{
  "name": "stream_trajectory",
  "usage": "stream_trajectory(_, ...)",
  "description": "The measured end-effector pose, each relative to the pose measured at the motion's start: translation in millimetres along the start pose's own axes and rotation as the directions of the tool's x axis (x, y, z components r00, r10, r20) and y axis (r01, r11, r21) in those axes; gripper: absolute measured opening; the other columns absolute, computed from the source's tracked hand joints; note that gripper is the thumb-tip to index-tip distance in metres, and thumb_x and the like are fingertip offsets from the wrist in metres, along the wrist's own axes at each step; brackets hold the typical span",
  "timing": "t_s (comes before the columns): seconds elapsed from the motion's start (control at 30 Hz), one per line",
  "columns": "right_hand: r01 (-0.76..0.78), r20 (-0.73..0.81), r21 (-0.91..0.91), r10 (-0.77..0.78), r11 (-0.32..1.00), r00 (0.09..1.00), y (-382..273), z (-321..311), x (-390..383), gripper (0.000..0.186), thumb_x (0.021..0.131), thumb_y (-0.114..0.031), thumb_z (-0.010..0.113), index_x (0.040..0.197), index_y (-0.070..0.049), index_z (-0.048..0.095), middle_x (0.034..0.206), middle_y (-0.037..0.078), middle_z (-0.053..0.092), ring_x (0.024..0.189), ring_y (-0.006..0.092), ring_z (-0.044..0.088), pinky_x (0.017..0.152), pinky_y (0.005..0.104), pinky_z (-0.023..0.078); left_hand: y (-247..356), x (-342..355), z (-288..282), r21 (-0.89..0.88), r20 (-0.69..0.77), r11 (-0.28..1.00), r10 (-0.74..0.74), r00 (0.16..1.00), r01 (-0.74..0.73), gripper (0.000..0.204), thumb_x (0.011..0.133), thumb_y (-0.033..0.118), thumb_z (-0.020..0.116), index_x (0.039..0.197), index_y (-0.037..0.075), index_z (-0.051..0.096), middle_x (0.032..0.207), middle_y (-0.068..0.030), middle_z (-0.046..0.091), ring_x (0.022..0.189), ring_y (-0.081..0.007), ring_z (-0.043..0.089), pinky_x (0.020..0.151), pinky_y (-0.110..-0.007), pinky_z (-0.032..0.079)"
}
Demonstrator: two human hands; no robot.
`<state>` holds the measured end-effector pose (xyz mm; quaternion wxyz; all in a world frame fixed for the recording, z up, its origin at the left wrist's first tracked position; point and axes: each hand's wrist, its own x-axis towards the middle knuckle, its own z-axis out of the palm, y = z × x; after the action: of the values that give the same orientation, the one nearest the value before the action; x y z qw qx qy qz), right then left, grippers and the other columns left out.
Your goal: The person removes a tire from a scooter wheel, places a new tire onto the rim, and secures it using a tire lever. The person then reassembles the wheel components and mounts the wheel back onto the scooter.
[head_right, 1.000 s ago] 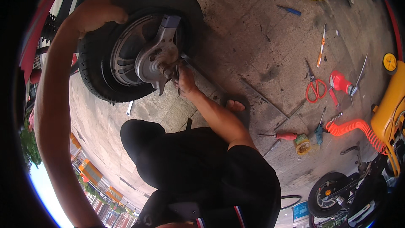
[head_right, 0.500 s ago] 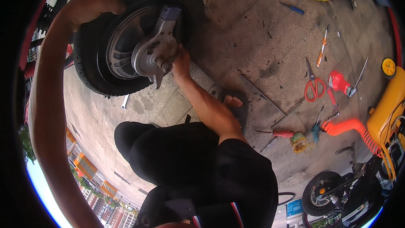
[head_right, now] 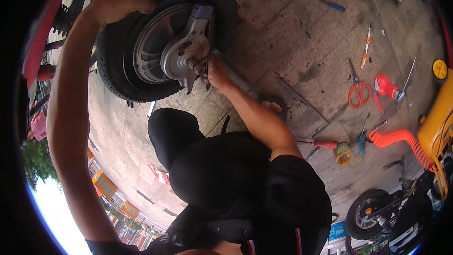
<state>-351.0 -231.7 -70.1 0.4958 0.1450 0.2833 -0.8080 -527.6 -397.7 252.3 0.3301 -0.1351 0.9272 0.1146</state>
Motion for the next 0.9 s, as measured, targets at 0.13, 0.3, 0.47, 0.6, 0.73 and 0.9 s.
stream_trajectory(0.13,0.018,0.106,-0.1,-0.007,0.995,0.994,-10.0,-18.5,-5.7,0.032,0.106,-0.035,0.036,0.099,-0.01,0.054,0.063,0.001,0.048,0.05,0.0115,0.045,0.048,0.0281,0.041,-23.6,13.0,20.0,0.122,-0.205,0.97,0.231,0.951,-0.209,0.076,0.065,0.026,0.077,0.13,-0.004,0.053,0.115,-0.0201,0.064,0.107,-0.0271,0.061,0.096,-0.035,0.046)
stream_trajectory(0.3,-0.007,0.057,-0.125,0.015,0.992,0.998,-20.8,-36.4,-14.5,0.041,0.104,-0.044,0.04,0.092,-0.008,0.057,0.063,0.003,0.053,0.051,0.013,0.051,0.049,0.0282,0.043,-33.2,10.4,26.1,-0.006,-0.186,0.992,0.124,0.975,-0.128,0.078,0.065,0.027,0.078,0.13,-0.006,0.052,0.113,-0.0192,0.064,0.106,-0.0257,0.061,0.096,-0.034,0.045)
stream_trajectory(0.47,-0.114,0.02,-0.229,0.122,0.967,0.992,-55.9,-33.5,-35.7,0.047,0.1,-0.052,0.044,0.086,-0.009,0.054,0.06,0.002,0.048,0.047,0.0122,0.046,0.045,0.0288,0.039,-23.3,2.8,21.0,0.014,-0.115,0.997,0.076,0.99,-0.075,0.078,0.067,0.024,0.078,0.132,-0.007,0.049,0.108,-0.017,0.066,0.101,-0.0237,0.061,0.096,-0.031,0.045)
stream_trajectory(0.6,-0.203,0.065,-0.195,0.219,0.96,0.974,-78.4,-7.5,-76.8,0.051,0.097,-0.06,0.043,0.085,-0.011,0.047,0.059,-0.002,0.039,0.047,0.0102,0.04,0.047,0.0271,0.037,-25.7,1.0,24.4,0.058,-0.128,0.987,0.154,0.98,-0.148,0.079,0.067,0.022,0.079,0.133,-0.008,0.048,0.107,-0.0187,0.065,0.1,-0.0232,0.061,0.095,-0.03,0.045)
stream_trajectory(0.73,-0.343,0.081,-0.237,0.371,0.909,0.925,-115.0,10.6,-104.3,0.049,0.098,-0.059,0.04,0.087,-0.012,0.045,0.061,-0.003,0.038,0.049,0.0089,0.04,0.048,0.0272,0.038,-29.4,-2.6,25.2,0.07,-0.123,0.985,0.164,0.979,-0.156,0.08,0.067,0.021,0.081,0.133,-0.009,0.047,0.109,-0.0208,0.065,0.101,-0.0231,0.062,0.094,-0.031,0.046)
stream_trajectory(0.9,-0.473,-0.028,-0.4,0.506,0.785,0.862,-161.7,16.1,-112.7,0.047,0.102,-0.055,0.033,0.083,-0.013,0.041,0.062,-0.002,0.039,0.046,0.009,0.04,0.044,0.0261,0.039,-24.6,-12.6,31.9,-0.068,-0.191,0.994,0.073,0.979,-0.087,0.071,0.066,0.022,0.079,0.125,-0.009,0.051,0.104,-0.0228,0.065,0.097,-0.0275,0.063,0.09,-0.034,0.048)
